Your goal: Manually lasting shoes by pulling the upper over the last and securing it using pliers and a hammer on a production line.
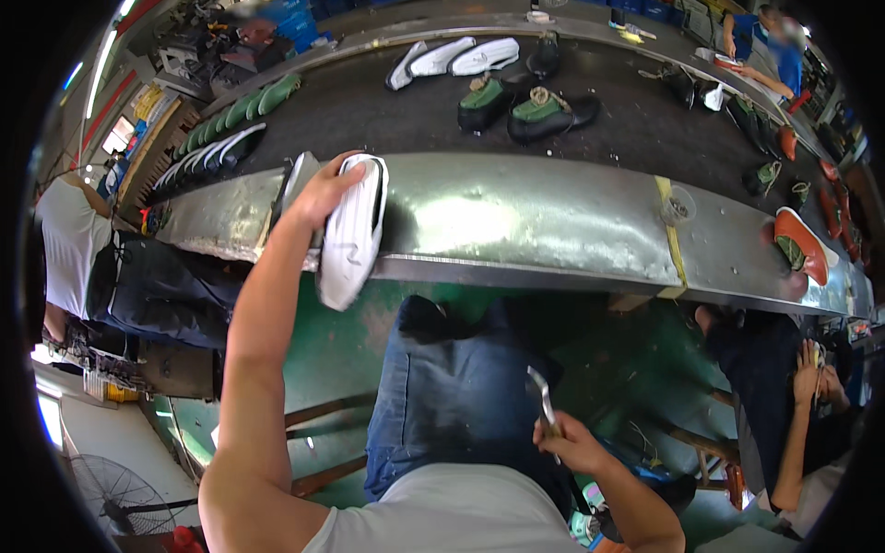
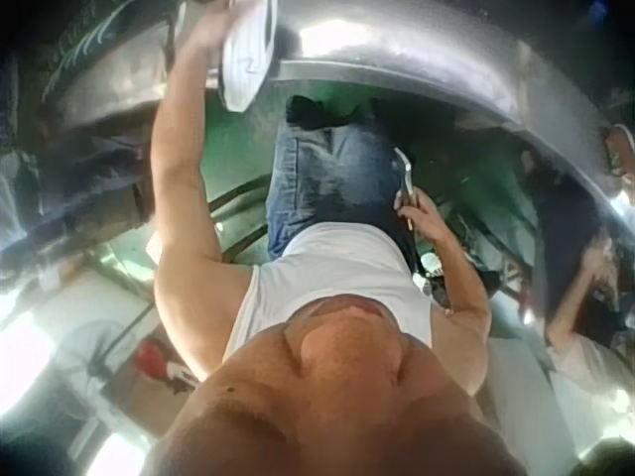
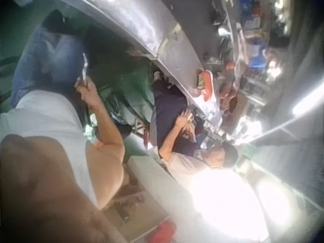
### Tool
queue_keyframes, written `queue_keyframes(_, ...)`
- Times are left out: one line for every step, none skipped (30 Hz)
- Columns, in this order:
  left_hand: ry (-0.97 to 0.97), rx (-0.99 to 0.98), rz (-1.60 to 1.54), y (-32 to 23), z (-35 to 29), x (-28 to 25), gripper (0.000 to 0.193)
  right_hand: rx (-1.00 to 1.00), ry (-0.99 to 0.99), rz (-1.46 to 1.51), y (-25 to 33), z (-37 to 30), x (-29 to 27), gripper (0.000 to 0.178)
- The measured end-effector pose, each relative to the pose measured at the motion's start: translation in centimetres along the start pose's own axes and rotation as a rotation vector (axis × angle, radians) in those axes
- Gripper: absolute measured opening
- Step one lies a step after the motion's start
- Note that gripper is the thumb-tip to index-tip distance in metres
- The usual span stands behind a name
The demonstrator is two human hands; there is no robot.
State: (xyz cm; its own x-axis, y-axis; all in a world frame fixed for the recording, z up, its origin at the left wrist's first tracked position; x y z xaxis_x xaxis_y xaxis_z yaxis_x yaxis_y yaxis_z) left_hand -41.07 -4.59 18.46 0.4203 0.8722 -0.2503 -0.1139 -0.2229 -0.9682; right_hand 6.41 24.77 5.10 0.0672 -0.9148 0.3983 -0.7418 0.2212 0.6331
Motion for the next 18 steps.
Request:
queue_keyframes(0.018, 0.045, -0.154, -2.0, -4.3, 3.3, 0.064, -0.018, -0.201, -0.256, 0.9, -0.5, 0.4, 0.031)
queue_keyframes(-0.028, 0.134, -0.3, -1.1, -8.4, 5.3, 0.065, -0.093, -0.178, -0.205, 1.0, 0.1, 0.8, 0.03)
queue_keyframes(-0.074, 0.241, -0.162, -1.6, -12.4, 8.1, 0.067, -0.163, -0.166, -0.145, 0.8, 0.6, 0.9, 0.029)
queue_keyframes(-0.081, 0.286, -0.233, 1.4, -15.5, 10.4, 0.069, -0.128, -0.157, -0.157, 1.7, 0.5, 1.5, 0.029)
queue_keyframes(-0.114, 0.382, -0.191, 3.5, -18.3, 13.1, 0.073, -0.148, -0.195, -0.316, 2.9, 0.6, 2.2, 0.03)
queue_keyframes(-0.092, 0.34, -0.394, 5.5, -20.7, 16.1, 0.074, -0.167, -0.232, -0.473, 3.8, 0.7, 2.8, 0.03)
queue_keyframes(0.033, 0.182, -0.557, 7.9, -22.3, 18.5, 0.072, -0.136, -0.226, -0.479, 4.3, 1.2, 3.0, 0.03)
queue_keyframes(0.066, 0.141, -0.499, 10.8, -23.4, 20.1, 0.07, -0.153, -0.207, -0.613, 4.7, 1.4, 3.2, 0.031)
queue_keyframes(0.102, 0.105, -0.441, 12.8, -24.1, 21.3, 0.068, -0.175, -0.184, -0.749, 5.1, 1.7, 3.5, 0.032)
queue_keyframes(0.124, 0.058, -0.447, 13.2, -24.2, 21.6, 0.062, -0.162, -0.184, -0.755, 5.3, 2.5, 3.7, 0.032)
queue_keyframes(0.13, 0.055, -0.34, 12.1, -24.1, 20.8, 0.057, -0.16, -0.155, -0.7, 5.0, 3.1, 4.1, 0.032)
queue_keyframes(0.163, 0.02, -0.42, 11.3, -24.3, 20.4, 0.055, -0.161, -0.128, -0.644, 4.7, 3.5, 4.5, 0.032)
queue_keyframes(0.189, -0.009, -0.496, 10.9, -24.3, 20.0, 0.054, -0.156, -0.123, -0.652, 4.6, 3.9, 4.7, 0.032)
queue_keyframes(0.193, 0.05, -0.427, 11.2, -24.1, 19.7, 0.054, -0.171, -0.091, -0.644, 4.6, 4.3, 5.0, 0.032)
queue_keyframes(0.187, 0.053, -0.428, 11.1, -24.3, 19.8, 0.054, -0.188, -0.061, -0.634, 4.7, 4.6, 5.4, 0.033)
queue_keyframes(0.204, 0.055, -0.445, 10.7, -24.4, 20.0, 0.055, -0.121, -0.073, -0.599, 4.9, 4.7, 5.8, 0.031)
queue_keyframes(0.222, 0.057, -0.46, 10.5, -24.4, 20.2, 0.055, -0.125, -0.072, -0.603, 4.9, 4.9, 5.9, 0.031)
queue_keyframes(0.229, 0.064, -0.471, 10.6, -24.5, 20.4, 0.056, -0.073, -0.078, -0.556, 4.7, 5.4, 5.7, 0.03)
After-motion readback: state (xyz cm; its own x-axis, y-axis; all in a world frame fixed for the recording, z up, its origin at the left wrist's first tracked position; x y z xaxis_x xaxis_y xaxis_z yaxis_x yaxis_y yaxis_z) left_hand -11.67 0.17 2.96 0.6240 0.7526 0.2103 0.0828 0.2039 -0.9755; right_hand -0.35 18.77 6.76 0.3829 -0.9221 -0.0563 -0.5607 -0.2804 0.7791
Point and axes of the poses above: each hand's wrist, its own z-axis towards the middle knuckle, its own x-axis out of the palm, y = z × x, the point moved 4 cm from there along z, towards the middle knuckle, and after that the axes turned 9 degrees about x, right-handed, at the moved point
